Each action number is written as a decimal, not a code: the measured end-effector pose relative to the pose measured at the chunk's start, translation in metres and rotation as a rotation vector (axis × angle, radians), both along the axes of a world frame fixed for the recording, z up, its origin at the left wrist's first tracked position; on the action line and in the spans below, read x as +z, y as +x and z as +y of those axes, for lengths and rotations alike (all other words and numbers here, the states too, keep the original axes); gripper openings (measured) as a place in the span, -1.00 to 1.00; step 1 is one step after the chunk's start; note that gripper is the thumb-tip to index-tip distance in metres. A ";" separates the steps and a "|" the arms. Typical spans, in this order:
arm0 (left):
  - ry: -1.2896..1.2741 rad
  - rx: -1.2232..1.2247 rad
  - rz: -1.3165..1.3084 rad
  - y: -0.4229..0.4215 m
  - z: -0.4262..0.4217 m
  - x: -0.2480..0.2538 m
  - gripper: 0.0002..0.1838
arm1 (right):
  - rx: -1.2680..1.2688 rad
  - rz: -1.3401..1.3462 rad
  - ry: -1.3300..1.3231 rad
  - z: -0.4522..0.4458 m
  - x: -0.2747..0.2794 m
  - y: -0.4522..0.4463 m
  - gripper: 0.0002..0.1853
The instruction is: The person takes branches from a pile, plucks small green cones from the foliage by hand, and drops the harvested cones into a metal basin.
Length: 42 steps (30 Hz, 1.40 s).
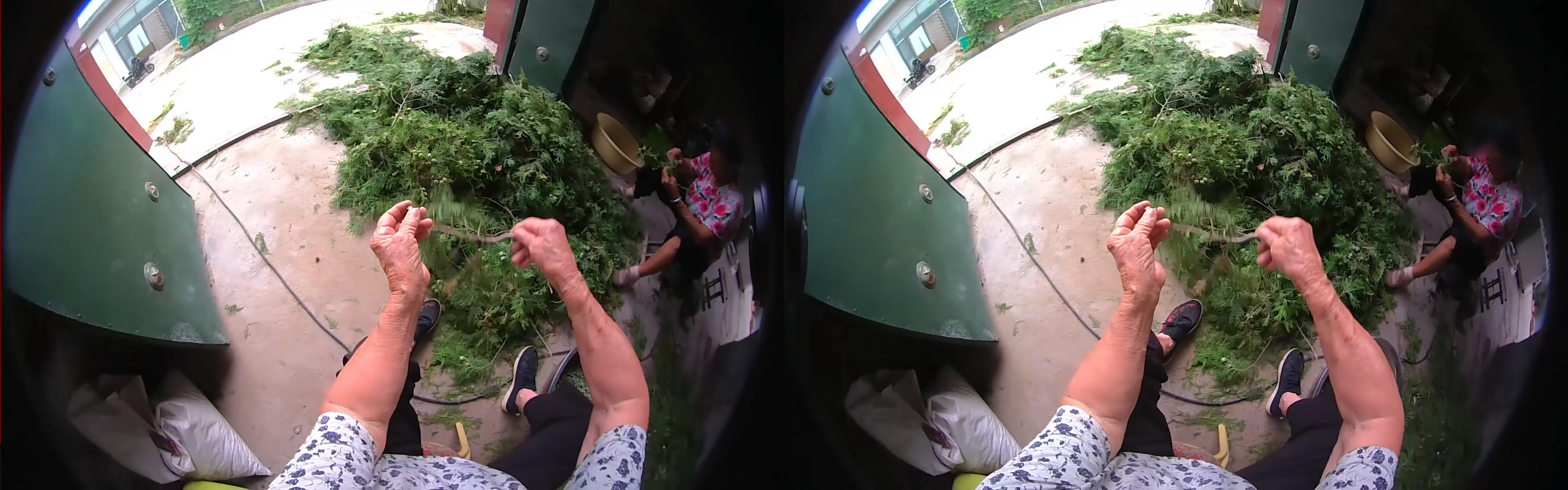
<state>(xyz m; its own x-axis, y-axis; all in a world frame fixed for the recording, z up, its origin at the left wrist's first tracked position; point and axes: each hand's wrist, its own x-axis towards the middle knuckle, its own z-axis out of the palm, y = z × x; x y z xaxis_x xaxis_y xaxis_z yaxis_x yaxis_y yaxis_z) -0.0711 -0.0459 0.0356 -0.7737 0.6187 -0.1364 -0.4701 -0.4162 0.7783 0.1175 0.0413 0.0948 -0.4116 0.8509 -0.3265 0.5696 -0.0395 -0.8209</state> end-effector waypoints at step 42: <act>-0.139 -0.600 -0.074 0.094 0.030 -0.017 -0.81 | -0.362 -0.548 0.007 -0.063 -0.120 0.345 -0.76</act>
<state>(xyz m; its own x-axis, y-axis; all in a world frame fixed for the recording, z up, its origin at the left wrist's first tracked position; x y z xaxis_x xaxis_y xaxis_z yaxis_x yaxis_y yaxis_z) 0.0229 -0.0155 0.0189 -0.2819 0.9155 -0.2869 -0.6452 0.0404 0.7629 0.4621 -0.0222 -0.0248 0.1258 0.9073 -0.4013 0.8570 -0.3031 -0.4167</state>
